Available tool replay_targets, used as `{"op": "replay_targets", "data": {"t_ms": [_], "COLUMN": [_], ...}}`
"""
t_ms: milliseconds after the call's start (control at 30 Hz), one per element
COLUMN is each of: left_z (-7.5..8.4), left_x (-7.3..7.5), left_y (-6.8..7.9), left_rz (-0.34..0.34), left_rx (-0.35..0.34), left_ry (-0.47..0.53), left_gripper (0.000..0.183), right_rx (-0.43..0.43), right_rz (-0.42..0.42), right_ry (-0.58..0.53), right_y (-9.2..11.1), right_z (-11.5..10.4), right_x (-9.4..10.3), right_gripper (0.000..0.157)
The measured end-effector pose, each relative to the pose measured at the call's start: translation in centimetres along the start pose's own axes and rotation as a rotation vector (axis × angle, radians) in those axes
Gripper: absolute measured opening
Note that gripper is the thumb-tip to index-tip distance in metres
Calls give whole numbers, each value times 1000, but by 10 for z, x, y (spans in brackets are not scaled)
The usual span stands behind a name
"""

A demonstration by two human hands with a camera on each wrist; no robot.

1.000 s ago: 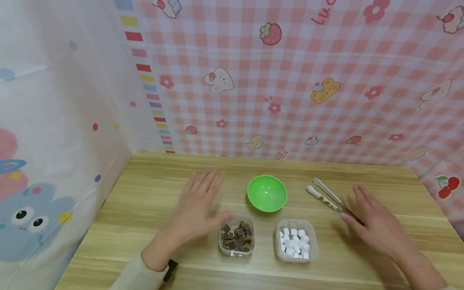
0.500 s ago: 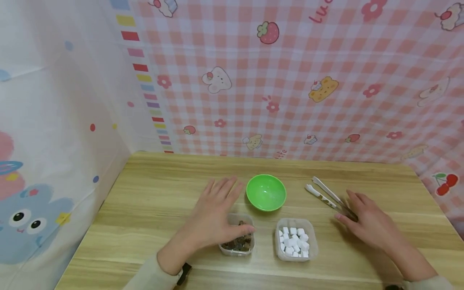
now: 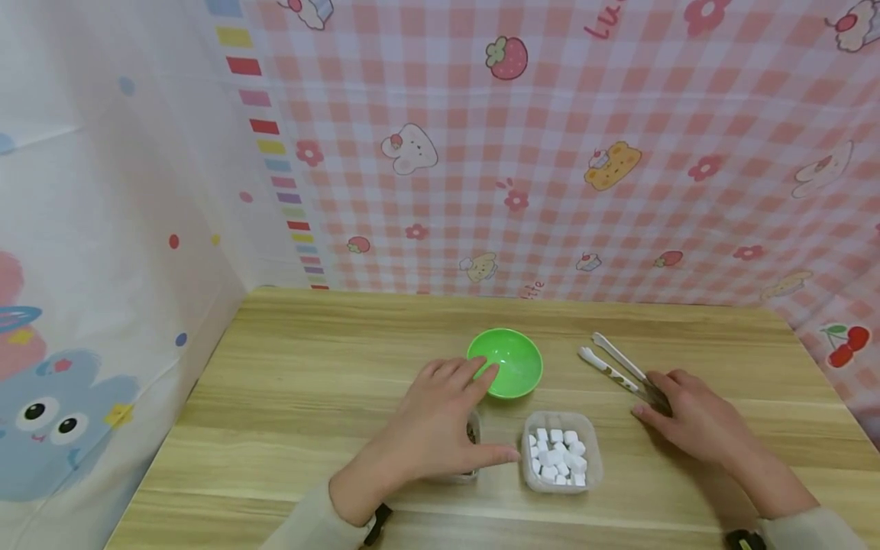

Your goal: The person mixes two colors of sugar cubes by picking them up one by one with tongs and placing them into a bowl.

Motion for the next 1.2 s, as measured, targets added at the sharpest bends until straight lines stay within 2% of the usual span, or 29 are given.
{"op": "replay_targets", "data": {"t_ms": [233,567,833,1200], "left_z": [20,43,50,55], "left_x": [-11,-24,-30,-38], "left_y": [-8,-14,-14,-15], "left_rz": [-33,-94,-98,-128], "left_rx": [-44,-121,-94,-54], "left_ry": [-22,-54,-64,-74], "left_gripper": [109,108,96,98], "right_rx": [61,84,52,-22], "right_rz": [61,79,49,28], "right_ry": [8,4,-60,-179], "right_y": [-5,-6,-4,5], "right_z": [-7,-7,-2,11], "right_x": [2,3,4,8], "right_gripper": [50,21,17,16]}}
Point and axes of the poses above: each hand's wrist, its own y-axis away from the middle knuckle, its own x-axis out of the back of the hand, z = x × y, the point moved 8 cm from there along -y, towards the middle knuckle
